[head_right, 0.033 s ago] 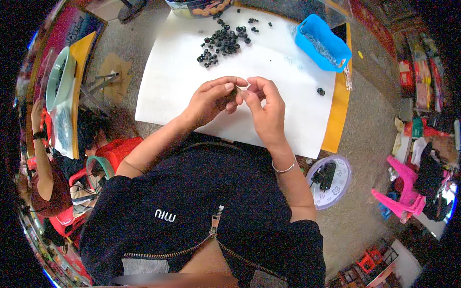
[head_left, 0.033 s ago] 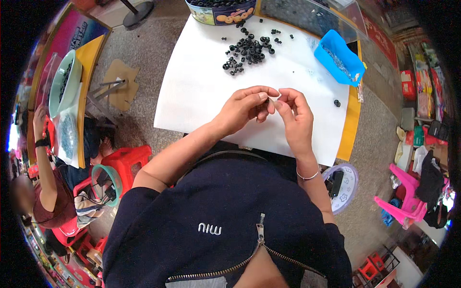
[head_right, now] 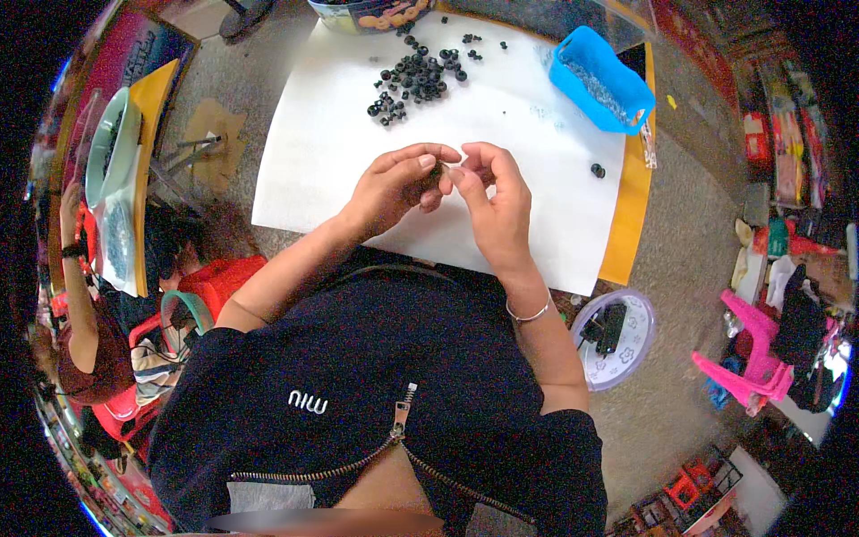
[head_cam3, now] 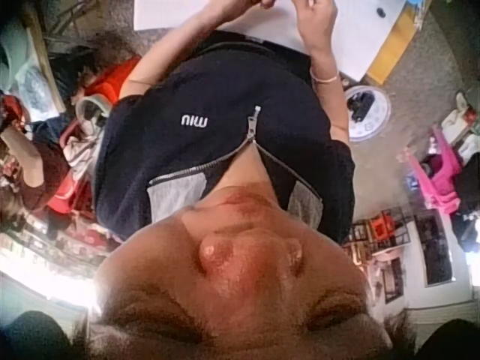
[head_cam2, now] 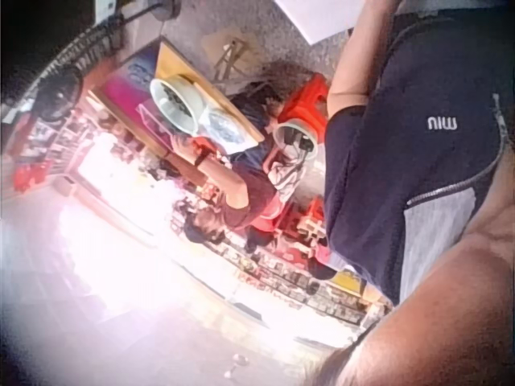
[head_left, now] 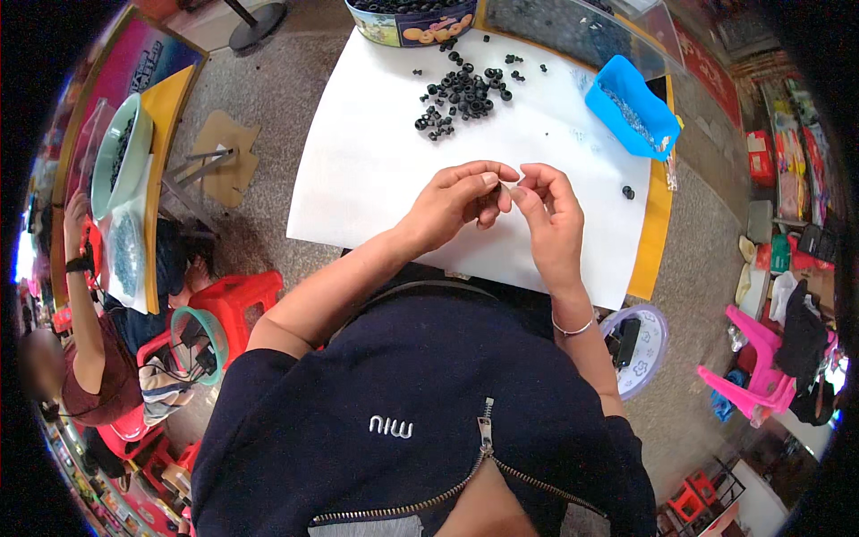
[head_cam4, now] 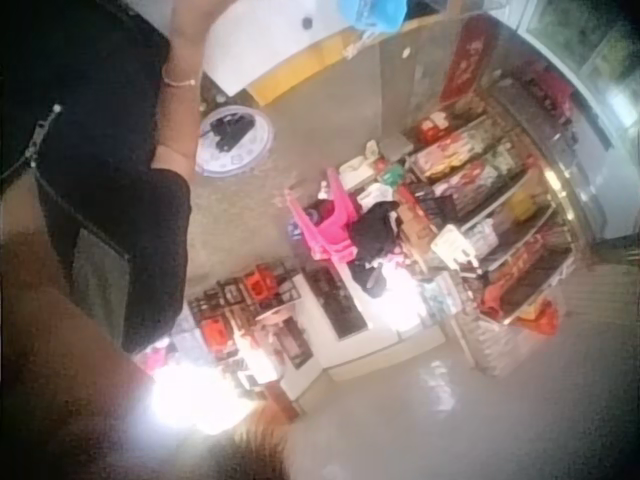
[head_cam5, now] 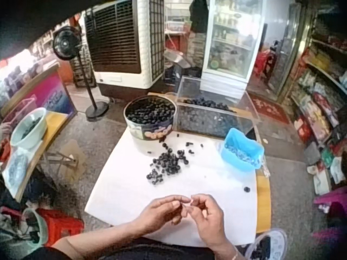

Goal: The person assembles small black plastic components and rubber rings by hand at a table.

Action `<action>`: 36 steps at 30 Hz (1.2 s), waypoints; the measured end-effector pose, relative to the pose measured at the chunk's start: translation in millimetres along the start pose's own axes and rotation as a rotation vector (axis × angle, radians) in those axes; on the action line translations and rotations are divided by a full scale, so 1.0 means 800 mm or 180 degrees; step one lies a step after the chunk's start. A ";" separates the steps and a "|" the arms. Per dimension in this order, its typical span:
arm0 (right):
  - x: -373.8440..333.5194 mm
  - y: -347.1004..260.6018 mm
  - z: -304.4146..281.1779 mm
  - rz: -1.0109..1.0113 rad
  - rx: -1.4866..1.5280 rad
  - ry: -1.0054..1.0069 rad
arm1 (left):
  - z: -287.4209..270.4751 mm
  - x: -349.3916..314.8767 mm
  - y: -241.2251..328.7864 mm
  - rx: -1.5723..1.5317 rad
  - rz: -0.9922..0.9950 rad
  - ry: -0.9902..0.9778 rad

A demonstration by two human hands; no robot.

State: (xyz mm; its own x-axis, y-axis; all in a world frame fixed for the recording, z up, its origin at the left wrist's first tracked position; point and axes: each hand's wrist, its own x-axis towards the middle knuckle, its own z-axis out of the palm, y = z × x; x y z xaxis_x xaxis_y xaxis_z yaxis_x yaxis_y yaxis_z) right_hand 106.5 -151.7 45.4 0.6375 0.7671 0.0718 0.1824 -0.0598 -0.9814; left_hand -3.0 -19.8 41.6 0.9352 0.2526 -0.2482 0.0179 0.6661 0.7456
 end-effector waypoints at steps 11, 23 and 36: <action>0.000 0.002 0.023 0.0239 0.0550 -0.0068 | -0.002 0.004 -0.025 0.0875 0.0580 0.0358; 0.002 0.020 0.009 0.0118 0.0044 0.0251 | 0.005 0.053 0.025 0.1229 0.1401 0.0551; 0.009 0.035 0.013 -0.0486 -0.0760 0.0181 | 0.003 0.257 0.224 0.5014 0.3589 0.1423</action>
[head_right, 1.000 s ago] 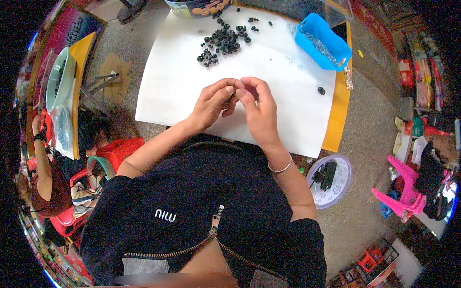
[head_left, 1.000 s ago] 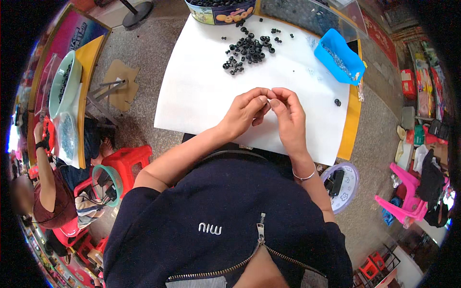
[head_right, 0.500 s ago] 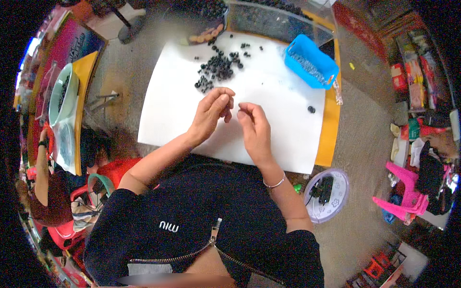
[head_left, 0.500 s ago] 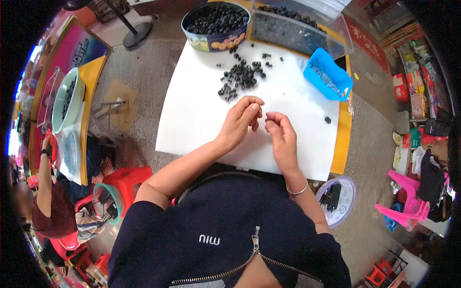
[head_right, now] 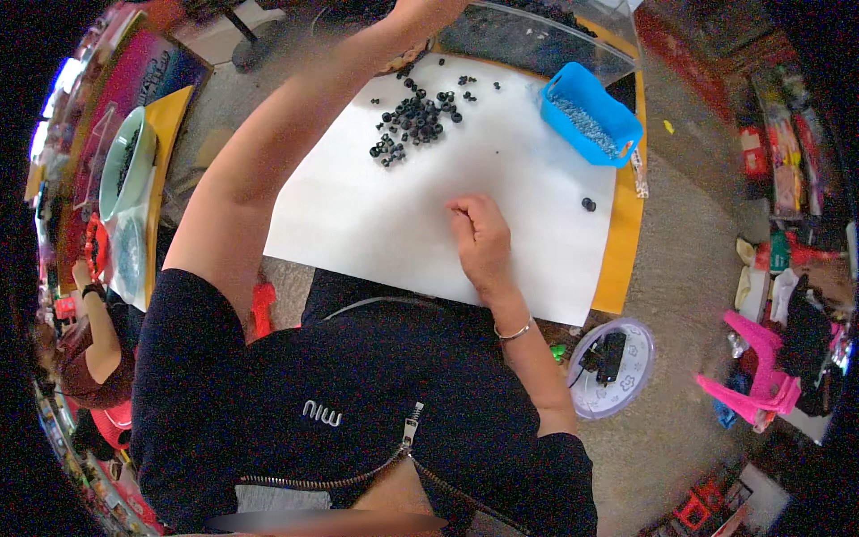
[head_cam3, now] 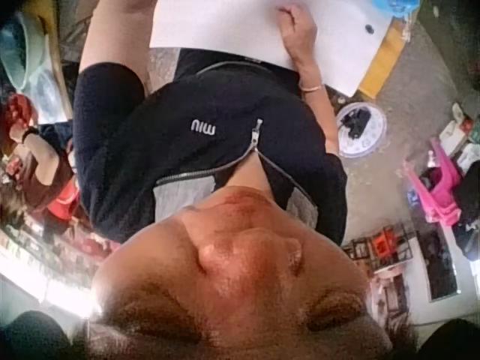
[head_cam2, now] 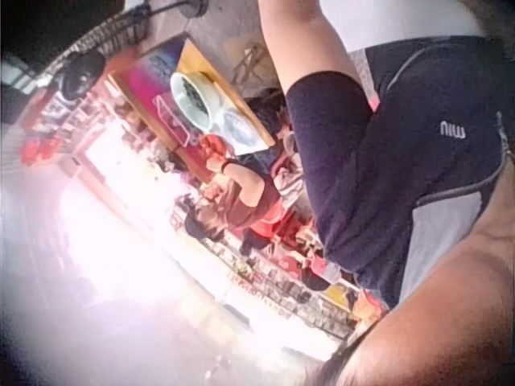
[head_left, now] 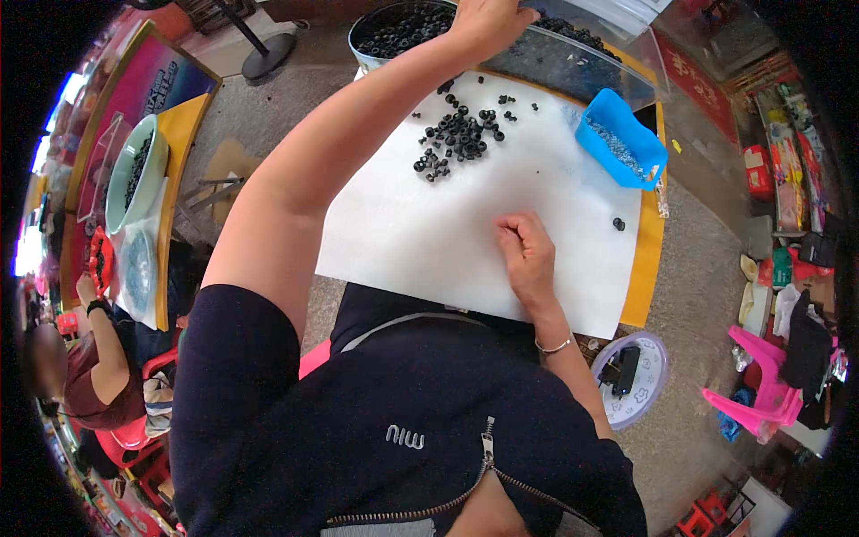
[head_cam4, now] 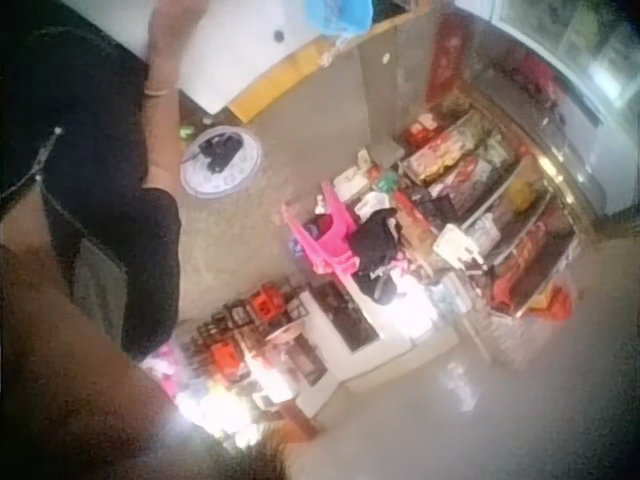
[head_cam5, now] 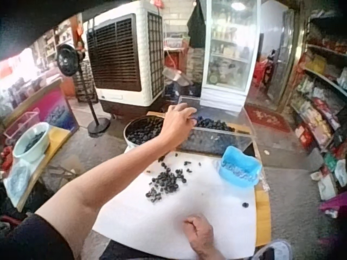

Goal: The person assembles small black plastic components and rubber rings by hand at a table.

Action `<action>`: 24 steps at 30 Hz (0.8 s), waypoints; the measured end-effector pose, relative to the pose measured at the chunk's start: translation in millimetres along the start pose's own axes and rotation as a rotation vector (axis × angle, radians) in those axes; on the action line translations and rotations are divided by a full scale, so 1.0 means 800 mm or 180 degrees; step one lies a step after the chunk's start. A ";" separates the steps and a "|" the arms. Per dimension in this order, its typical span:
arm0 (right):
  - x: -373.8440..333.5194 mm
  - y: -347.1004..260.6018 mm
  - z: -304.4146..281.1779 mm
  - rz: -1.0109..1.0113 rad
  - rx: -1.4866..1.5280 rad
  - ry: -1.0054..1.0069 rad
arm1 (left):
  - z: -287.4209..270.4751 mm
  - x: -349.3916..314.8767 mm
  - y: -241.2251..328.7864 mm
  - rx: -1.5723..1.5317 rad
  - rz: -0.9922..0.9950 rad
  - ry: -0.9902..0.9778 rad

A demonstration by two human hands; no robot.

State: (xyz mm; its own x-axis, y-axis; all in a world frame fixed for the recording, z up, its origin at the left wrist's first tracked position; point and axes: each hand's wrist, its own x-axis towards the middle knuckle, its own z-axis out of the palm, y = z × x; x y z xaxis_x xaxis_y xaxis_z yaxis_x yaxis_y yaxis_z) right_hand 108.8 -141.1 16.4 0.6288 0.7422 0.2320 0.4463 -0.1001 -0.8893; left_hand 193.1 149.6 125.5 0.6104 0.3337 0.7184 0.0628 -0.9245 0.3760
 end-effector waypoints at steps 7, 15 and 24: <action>-0.001 0.008 -0.003 -0.0165 -0.0073 -0.0002 | -0.051 -0.157 0.003 -0.0429 0.0232 -0.0399; -0.002 0.001 -0.004 -0.0223 -0.0138 -0.0066 | -0.031 -0.251 -0.006 0.0646 0.0262 -0.1401; -0.004 0.001 -0.004 -0.0254 -0.0186 -0.0026 | -0.049 -0.268 0.047 0.0527 0.0883 -0.2158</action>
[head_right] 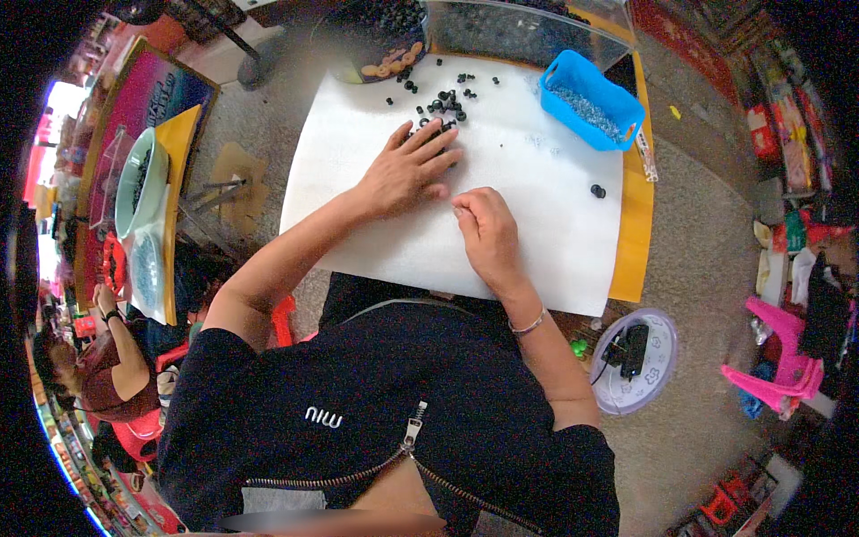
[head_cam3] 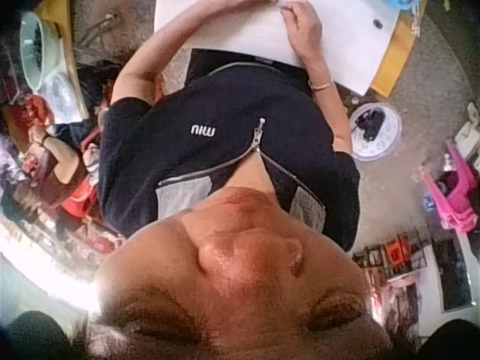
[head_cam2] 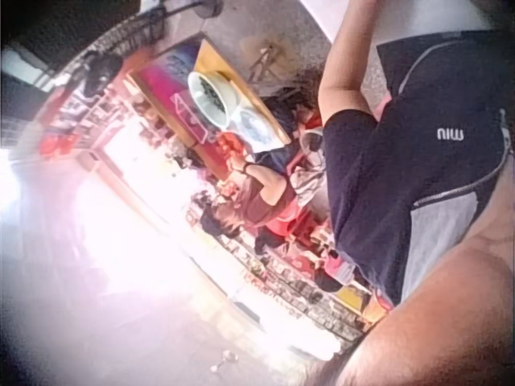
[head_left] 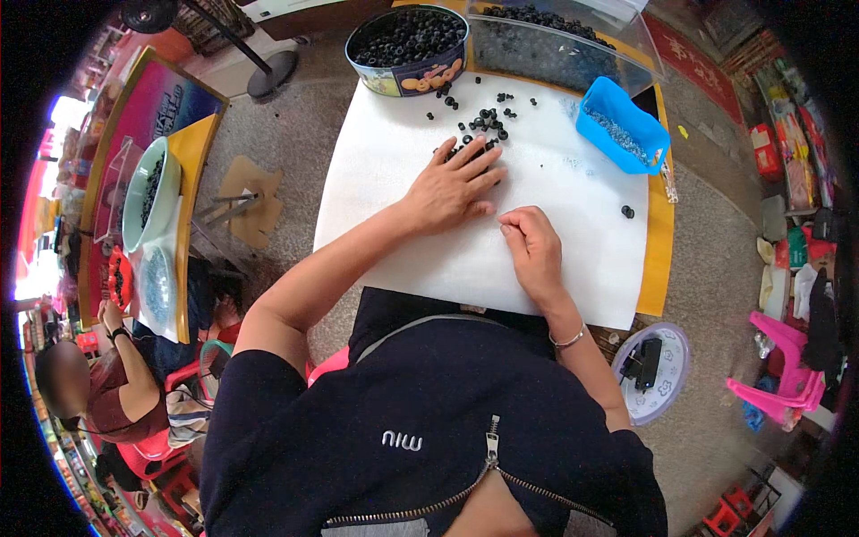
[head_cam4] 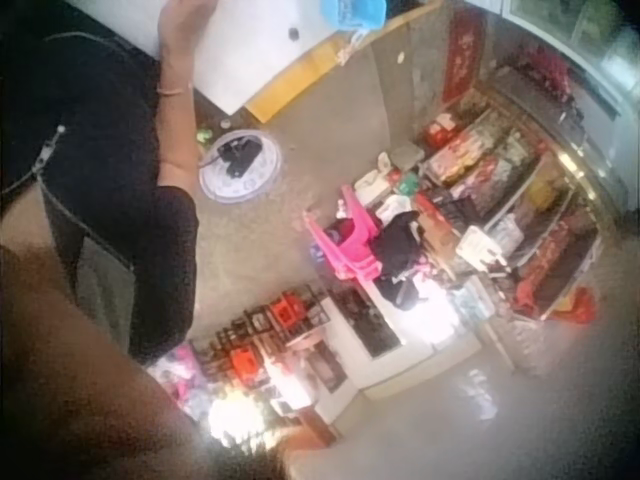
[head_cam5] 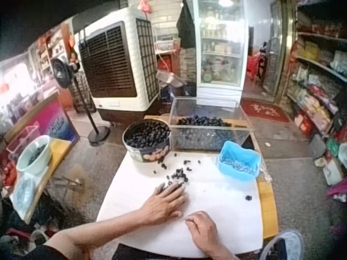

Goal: The person assembles small black plastic components and rubber rings by hand at a table.

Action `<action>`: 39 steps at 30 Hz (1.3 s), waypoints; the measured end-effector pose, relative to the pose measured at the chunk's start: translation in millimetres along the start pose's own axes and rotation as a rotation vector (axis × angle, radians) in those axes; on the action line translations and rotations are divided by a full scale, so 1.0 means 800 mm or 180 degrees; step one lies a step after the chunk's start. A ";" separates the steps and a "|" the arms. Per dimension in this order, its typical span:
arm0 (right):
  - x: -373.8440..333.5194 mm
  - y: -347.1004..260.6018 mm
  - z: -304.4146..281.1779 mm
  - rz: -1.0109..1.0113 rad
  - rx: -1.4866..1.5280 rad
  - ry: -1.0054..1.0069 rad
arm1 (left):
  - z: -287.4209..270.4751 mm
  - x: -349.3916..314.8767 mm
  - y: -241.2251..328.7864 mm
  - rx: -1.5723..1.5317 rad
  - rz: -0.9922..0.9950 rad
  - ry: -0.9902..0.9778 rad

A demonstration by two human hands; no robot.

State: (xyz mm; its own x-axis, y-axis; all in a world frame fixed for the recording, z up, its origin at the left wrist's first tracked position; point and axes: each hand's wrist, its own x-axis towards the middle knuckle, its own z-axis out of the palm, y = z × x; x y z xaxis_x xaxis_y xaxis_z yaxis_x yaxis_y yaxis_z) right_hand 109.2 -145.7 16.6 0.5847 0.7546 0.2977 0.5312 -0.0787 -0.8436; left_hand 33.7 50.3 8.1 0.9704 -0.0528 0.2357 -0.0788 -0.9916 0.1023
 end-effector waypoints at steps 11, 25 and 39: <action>0.001 0.001 0.000 -0.0065 -0.0020 0.0037 | -0.030 -0.052 0.016 -0.0428 -0.0409 0.0049; -0.001 0.003 0.003 0.0067 0.0069 0.0128 | -0.024 -0.046 0.019 -0.0570 -0.0888 0.1166; -0.002 0.008 0.002 -0.0178 0.0061 0.0144 | -0.022 -0.003 0.047 -0.0612 -0.0532 0.1004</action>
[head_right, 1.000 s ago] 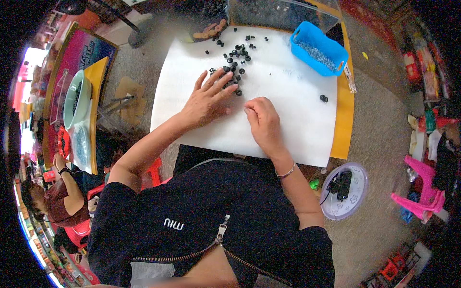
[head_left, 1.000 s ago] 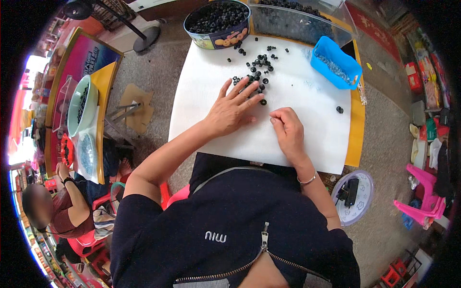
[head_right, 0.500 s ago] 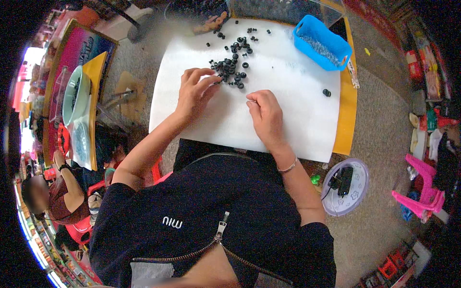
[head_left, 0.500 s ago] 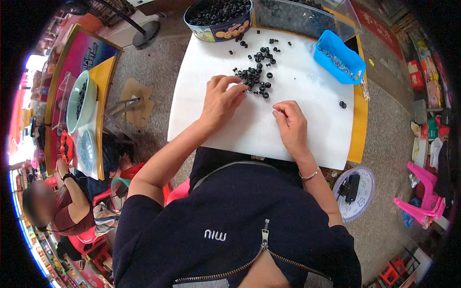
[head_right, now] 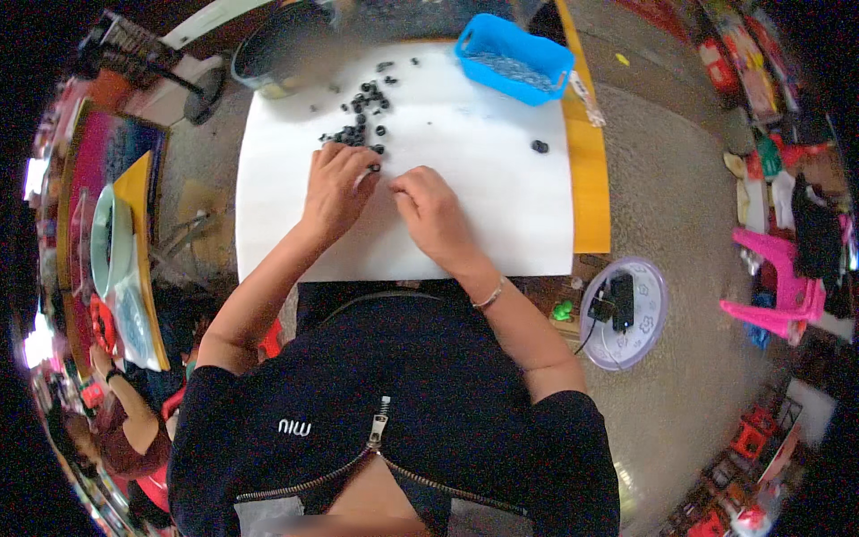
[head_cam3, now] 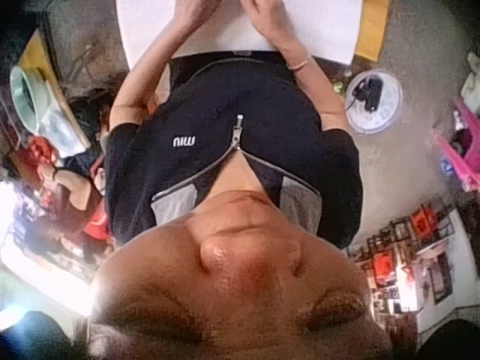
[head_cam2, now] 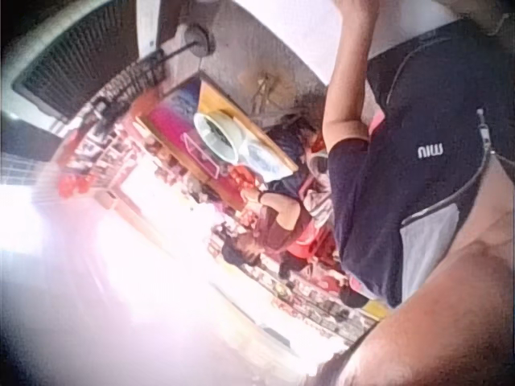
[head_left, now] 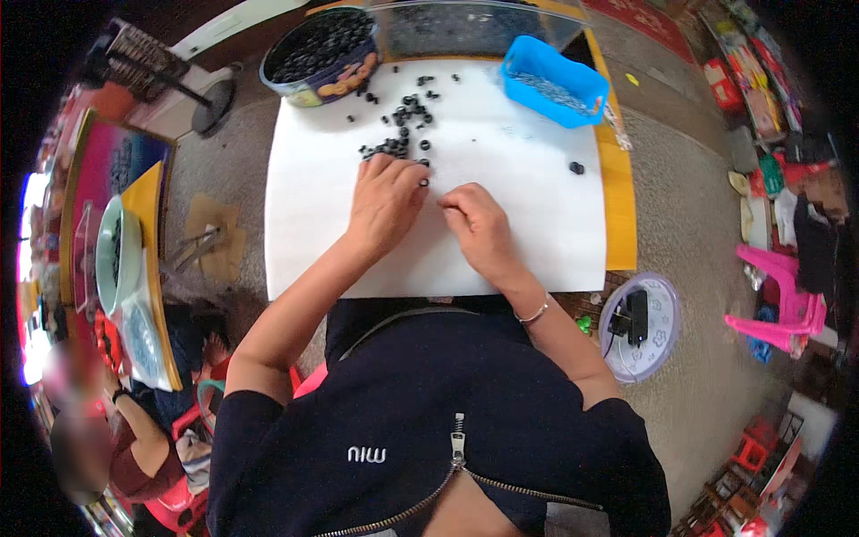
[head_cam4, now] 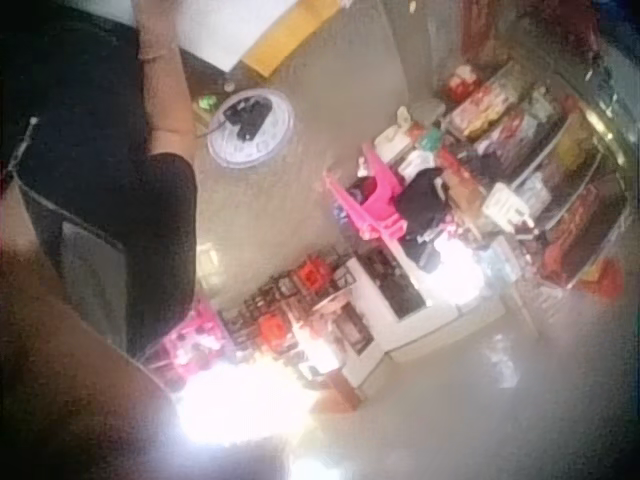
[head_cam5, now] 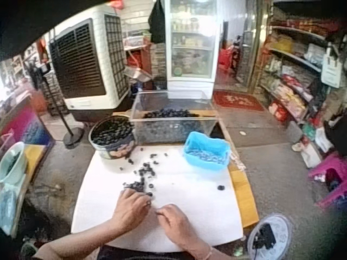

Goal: The person assembles small black plastic components and rubber rings by hand at a table.

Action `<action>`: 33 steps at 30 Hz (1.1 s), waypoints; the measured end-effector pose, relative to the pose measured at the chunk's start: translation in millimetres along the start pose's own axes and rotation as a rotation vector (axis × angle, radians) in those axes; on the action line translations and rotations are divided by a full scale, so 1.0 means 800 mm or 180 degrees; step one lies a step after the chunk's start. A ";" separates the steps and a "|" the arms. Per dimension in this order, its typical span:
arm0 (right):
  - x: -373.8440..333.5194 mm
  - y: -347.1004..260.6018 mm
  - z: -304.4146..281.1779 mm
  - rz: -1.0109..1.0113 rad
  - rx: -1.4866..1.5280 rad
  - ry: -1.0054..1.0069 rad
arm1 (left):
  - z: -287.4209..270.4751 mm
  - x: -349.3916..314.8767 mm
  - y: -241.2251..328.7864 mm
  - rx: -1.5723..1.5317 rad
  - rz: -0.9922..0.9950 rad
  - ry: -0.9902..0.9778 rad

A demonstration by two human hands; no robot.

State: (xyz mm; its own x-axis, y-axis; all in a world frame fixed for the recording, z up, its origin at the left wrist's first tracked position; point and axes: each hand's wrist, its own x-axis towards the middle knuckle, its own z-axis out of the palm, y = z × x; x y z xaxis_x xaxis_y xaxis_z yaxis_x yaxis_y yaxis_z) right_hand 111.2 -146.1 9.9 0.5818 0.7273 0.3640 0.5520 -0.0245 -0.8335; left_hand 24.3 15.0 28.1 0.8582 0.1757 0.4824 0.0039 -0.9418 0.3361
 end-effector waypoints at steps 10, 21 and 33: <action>0.000 -0.009 -0.019 0.0128 -0.0014 0.0242 | -0.014 -0.005 0.029 -0.3754 -0.2396 -0.0087; 0.082 0.097 -0.088 0.0127 -0.2373 0.0735 | -0.002 -0.022 0.030 -0.5186 -0.2999 -0.0717; 0.067 0.099 -0.094 0.0011 -0.2024 0.0598 | -0.004 -0.017 0.029 -0.5950 -0.3234 -0.0445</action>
State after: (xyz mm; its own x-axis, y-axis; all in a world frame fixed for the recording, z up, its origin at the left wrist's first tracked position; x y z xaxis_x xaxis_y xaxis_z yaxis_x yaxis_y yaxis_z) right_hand 230.8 -160.6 -5.4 0.6468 0.5959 0.4760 0.7614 -0.4687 -0.4479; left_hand 10.6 -8.1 31.9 0.9098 0.2109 -0.3574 0.0634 0.7805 0.6219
